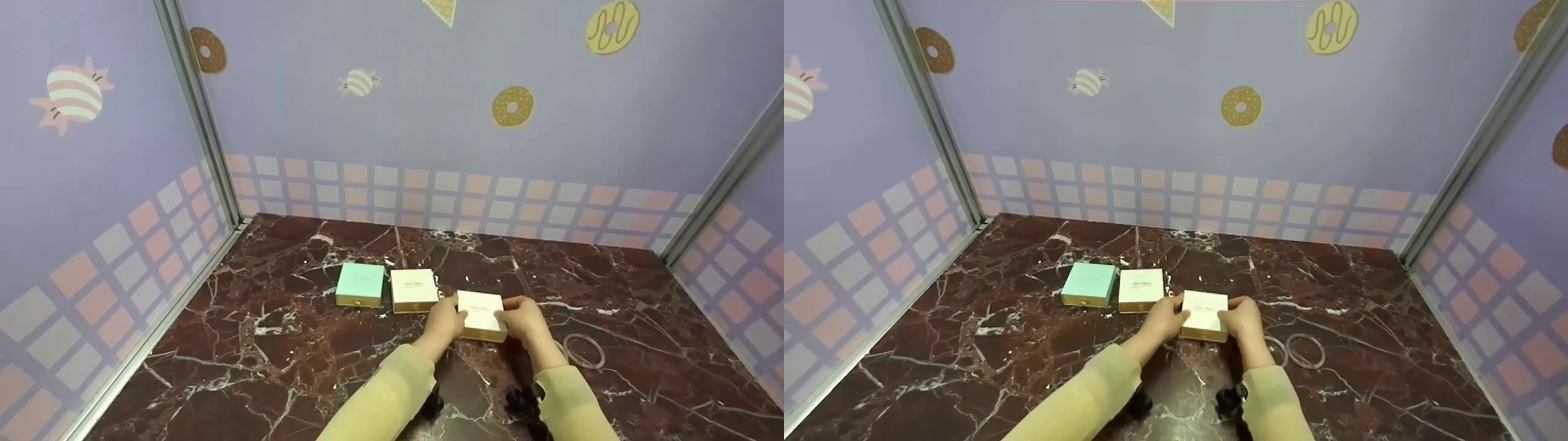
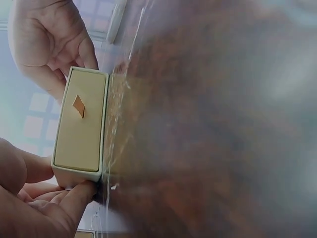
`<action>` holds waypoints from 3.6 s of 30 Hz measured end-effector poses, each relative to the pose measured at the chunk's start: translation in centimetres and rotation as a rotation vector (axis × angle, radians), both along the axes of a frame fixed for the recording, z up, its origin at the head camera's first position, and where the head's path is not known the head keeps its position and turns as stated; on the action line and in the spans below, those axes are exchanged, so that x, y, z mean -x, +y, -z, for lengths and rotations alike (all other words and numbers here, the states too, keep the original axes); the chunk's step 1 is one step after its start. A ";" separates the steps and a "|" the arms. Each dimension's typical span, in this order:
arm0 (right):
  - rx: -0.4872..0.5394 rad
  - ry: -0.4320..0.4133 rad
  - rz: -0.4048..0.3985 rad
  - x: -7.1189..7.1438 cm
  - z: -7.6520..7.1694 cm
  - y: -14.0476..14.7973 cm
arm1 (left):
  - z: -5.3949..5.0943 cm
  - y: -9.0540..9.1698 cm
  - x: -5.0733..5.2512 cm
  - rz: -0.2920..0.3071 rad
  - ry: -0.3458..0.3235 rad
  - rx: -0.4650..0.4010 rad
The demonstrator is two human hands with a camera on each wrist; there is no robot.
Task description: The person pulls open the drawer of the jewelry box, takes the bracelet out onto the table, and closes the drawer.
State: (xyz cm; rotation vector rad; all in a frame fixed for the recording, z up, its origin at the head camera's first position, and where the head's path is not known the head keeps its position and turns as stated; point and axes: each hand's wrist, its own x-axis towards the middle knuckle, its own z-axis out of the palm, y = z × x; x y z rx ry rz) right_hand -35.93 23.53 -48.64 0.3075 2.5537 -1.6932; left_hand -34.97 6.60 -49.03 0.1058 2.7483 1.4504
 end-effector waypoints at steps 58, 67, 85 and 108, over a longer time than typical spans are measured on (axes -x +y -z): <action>-0.247 0.229 -0.205 -7.0 0.4 -5.7 | -0.3 -8.2 -5.9 0.157 -0.020 0.042; -0.268 0.234 -0.206 -6.9 0.4 -5.5 | -0.5 -8.1 -5.9 0.149 -0.019 0.029; -0.106 0.223 -0.285 -6.6 0.7 -5.0 | -0.6 -9.3 -5.0 0.270 -0.009 0.085; -0.352 0.171 -0.272 -6.5 0.0 -4.1 | -0.8 -9.0 -5.1 0.198 0.037 0.198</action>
